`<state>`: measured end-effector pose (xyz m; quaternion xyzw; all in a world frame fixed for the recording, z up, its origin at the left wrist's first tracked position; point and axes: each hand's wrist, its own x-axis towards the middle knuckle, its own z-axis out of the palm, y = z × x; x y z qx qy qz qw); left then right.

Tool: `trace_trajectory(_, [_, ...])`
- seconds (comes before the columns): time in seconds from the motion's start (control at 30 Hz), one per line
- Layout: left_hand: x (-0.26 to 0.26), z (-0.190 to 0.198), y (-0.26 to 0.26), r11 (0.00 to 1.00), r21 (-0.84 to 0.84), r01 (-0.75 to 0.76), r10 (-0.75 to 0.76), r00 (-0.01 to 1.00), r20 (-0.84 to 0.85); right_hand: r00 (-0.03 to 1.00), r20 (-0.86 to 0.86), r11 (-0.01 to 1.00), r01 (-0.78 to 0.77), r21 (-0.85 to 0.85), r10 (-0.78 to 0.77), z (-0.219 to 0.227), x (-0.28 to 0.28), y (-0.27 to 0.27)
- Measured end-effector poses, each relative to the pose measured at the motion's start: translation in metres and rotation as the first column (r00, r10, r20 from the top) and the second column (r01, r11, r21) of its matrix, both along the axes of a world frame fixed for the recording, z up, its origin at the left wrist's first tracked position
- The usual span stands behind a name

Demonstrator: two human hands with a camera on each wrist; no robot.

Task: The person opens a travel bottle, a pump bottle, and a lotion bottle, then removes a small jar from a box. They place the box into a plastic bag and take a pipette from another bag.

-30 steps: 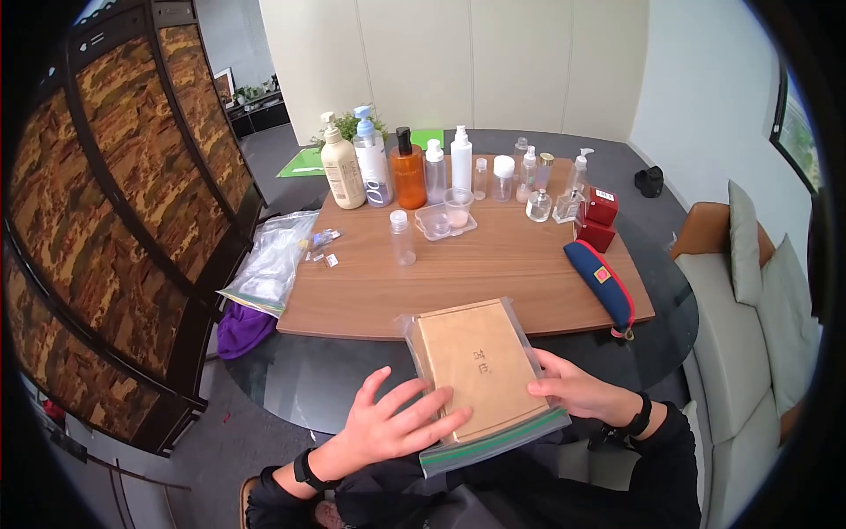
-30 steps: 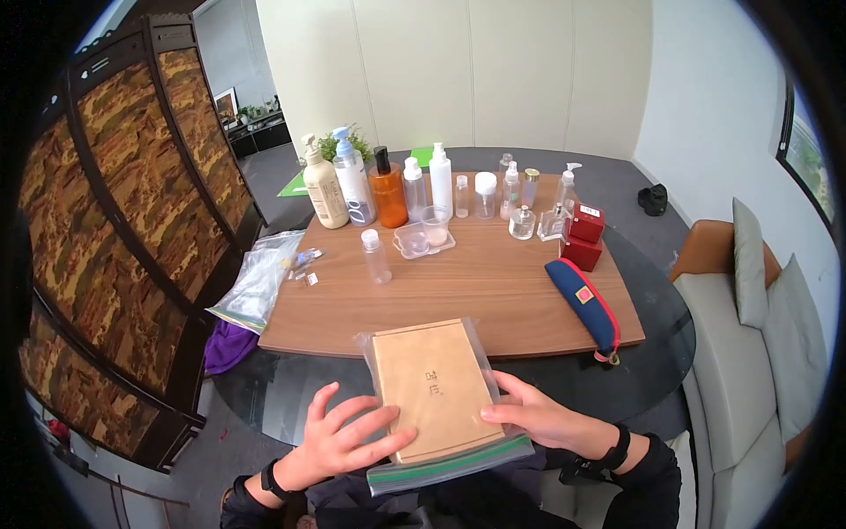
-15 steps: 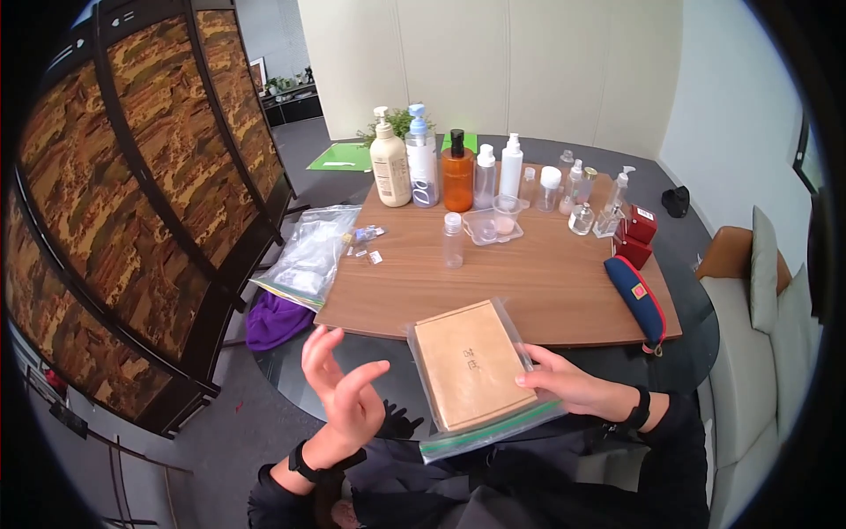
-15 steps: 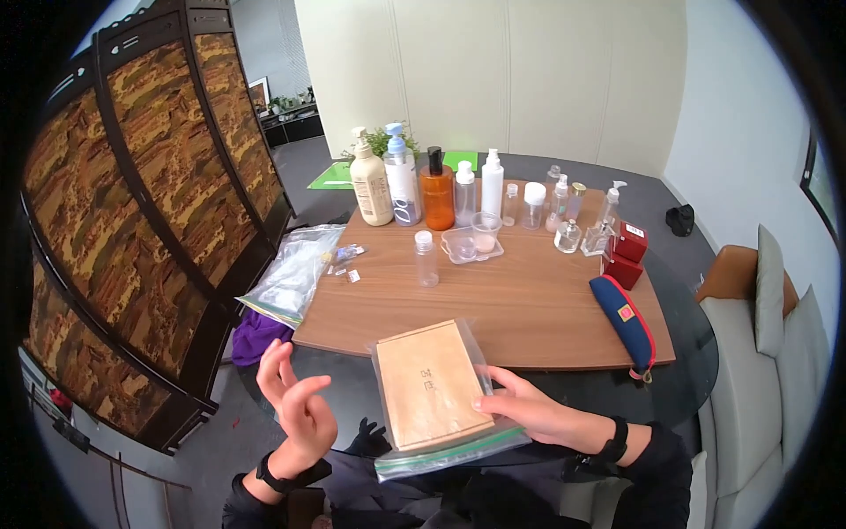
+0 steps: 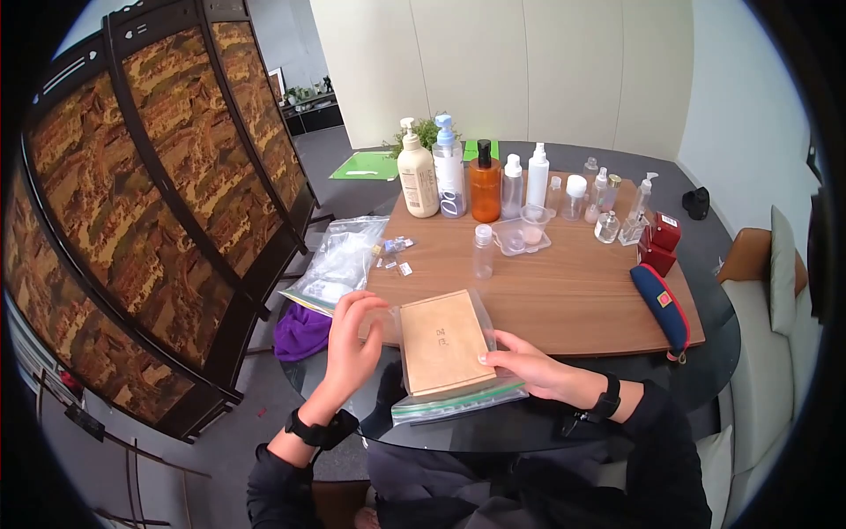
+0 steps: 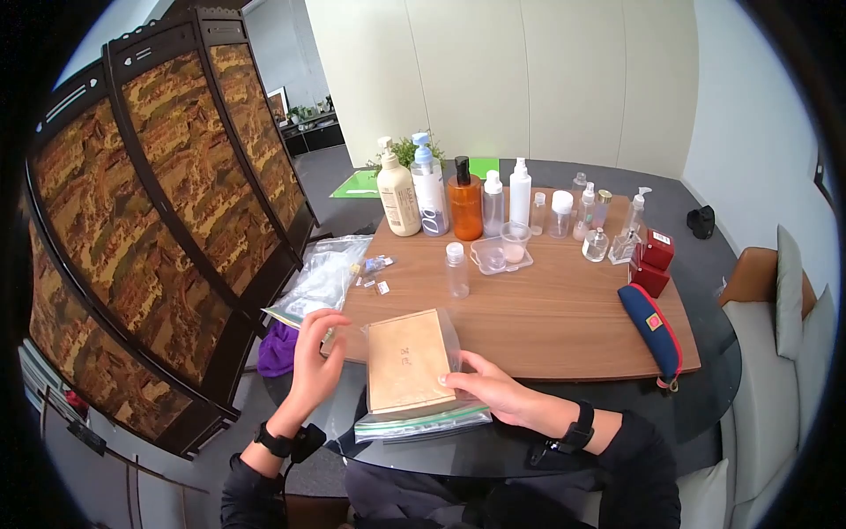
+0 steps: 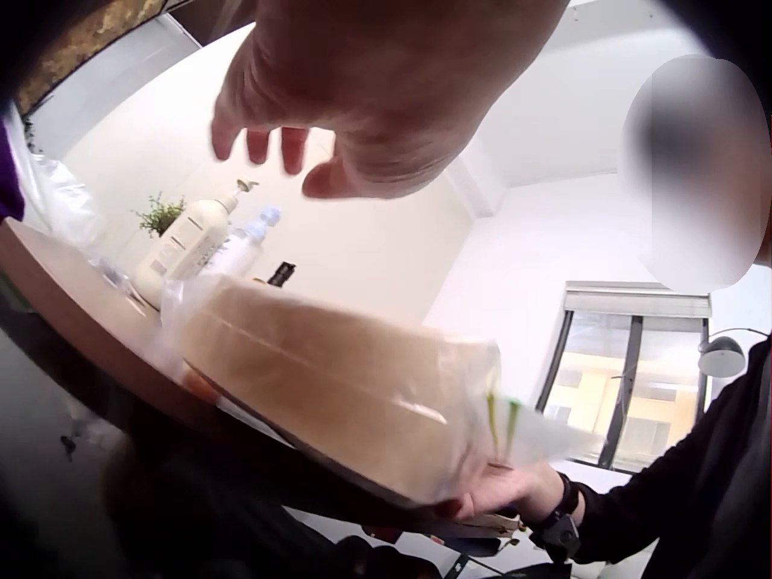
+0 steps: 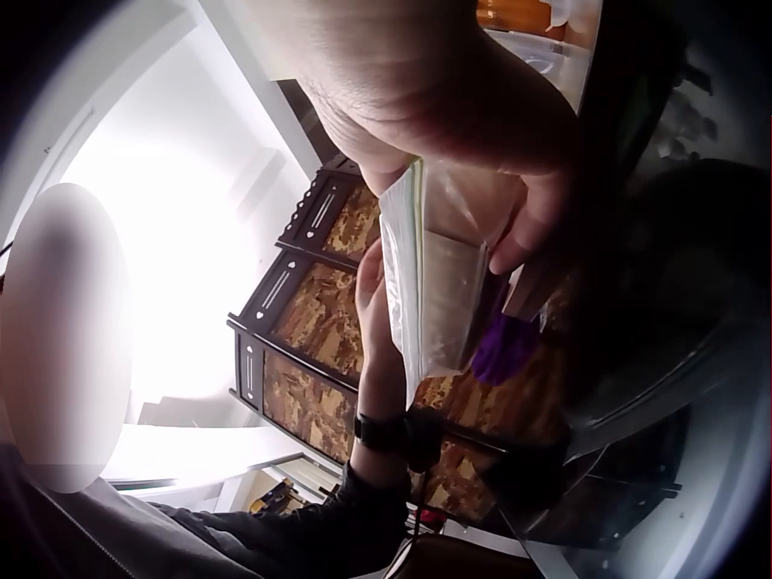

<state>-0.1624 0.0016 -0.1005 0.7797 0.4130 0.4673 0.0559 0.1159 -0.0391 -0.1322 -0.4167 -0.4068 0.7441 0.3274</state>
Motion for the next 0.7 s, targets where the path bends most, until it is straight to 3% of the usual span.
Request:
trace_trajectory(0.1, [-0.014, -0.015, 0.022, 0.949, -0.316, -0.009, 0.016, 1.0, 0.02, 1.0, 0.005, 1.0, 0.016, -0.003, -0.016, 0.0, -0.001, 0.002])
trace_trajectory(0.23, [-0.034, -0.027, 0.055, 0.954, -0.292, -0.063, -0.029, 0.953, -0.301, 0.999, 0.024, 1.0, 0.024, -0.015, -0.023, -0.001, 0.0, 0.006])
trace_trajectory(0.33, [-0.038, -0.025, 0.074, 0.963, -0.097, -0.25, 0.184, 0.88, -0.438, 0.999, 0.049, 1.0, 0.021, -0.003, -0.021, -0.007, 0.002, 0.012])
trace_trajectory(0.47, [-0.045, -0.026, 0.09, 0.857, -0.101, -0.504, 0.383, 0.758, -0.528, 0.999, 0.049, 1.0, 0.018, -0.011, -0.017, -0.004, 0.005, 0.013])
trace_trajectory(0.57, [-0.053, -0.037, 0.102, 0.784, -0.342, -0.518, 0.264, 0.777, -0.572, 0.998, 0.057, 1.0, 0.016, -0.008, -0.015, -0.004, 0.007, 0.013])
trace_trajectory(0.7, [-0.054, -0.044, 0.098, 0.817, -0.301, -0.492, 0.236, 0.761, -0.604, 0.999, 0.034, 1.0, 0.024, -0.017, -0.023, -0.008, 0.007, 0.013])
